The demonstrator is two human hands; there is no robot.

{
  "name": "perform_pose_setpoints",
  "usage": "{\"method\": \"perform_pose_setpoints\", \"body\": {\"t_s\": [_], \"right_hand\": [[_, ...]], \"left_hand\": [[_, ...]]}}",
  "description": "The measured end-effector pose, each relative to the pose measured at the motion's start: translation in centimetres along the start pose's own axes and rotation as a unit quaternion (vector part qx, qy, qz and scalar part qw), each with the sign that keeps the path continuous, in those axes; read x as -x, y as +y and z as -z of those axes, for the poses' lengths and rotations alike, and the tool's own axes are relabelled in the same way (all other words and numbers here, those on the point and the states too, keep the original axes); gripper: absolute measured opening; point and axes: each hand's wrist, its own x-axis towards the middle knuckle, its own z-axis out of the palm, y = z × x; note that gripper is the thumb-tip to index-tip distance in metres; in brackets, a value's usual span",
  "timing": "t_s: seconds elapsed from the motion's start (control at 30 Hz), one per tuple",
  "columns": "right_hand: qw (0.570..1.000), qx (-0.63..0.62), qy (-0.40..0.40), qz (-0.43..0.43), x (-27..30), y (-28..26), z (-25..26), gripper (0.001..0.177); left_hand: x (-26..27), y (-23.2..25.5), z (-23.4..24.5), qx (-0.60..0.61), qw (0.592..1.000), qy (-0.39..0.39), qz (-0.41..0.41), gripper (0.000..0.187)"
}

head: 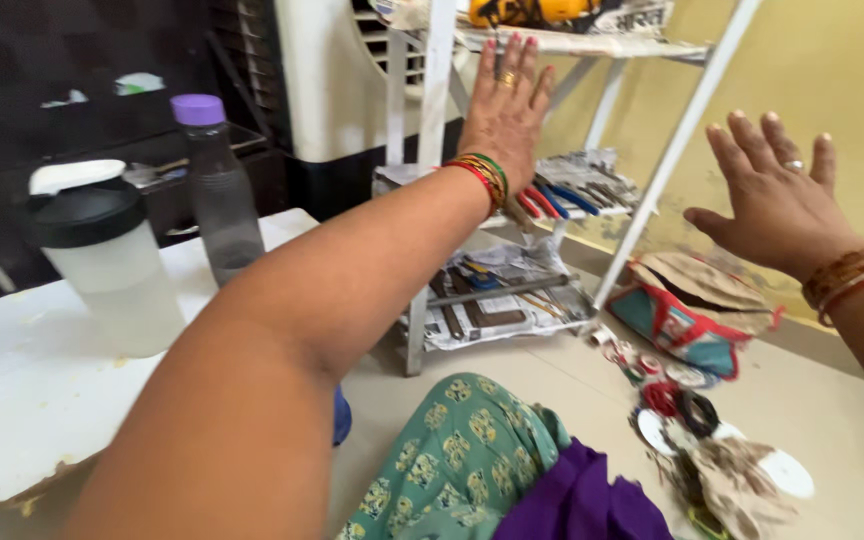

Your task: The person sits on the floor and assembles electrical components, including a metal pipe, wires, and a ceiling fan mount. They use a yellow power drill to tighten parts and organize tools on a nearby rack.

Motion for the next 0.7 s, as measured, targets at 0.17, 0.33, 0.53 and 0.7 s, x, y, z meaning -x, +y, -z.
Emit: {"method": "perform_pose_setpoints", "body": {"t_s": [0.17,0.33,0.53,0.7], "right_hand": [[0.998,0.022,-0.055,-0.017,1.1,-0.3,1.3,0.096],[0.993,0.033,-0.112,-0.025,0.6,-1.3,0.6,0.095],[0.989,0.040,-0.140,-0.028,-2.4,-2.8,-3.0,0.104],[0.991,-0.008,-0.133,-0.027,-6.7,-2.8,-5.9,0.104]], "left_hand": [[0.6,0.1,-0.1,0.017,0.999,0.027,-0.009,0.077],[0.7,0.8,-1.5,0.017,0.999,0.038,-0.018,0.113],[0.0,0.5,-3.5,0.038,0.999,-0.012,-0.028,0.089],[-3.4,-0.8,-5.2,-0.051,0.996,0.067,-0.003,0.082]]}}
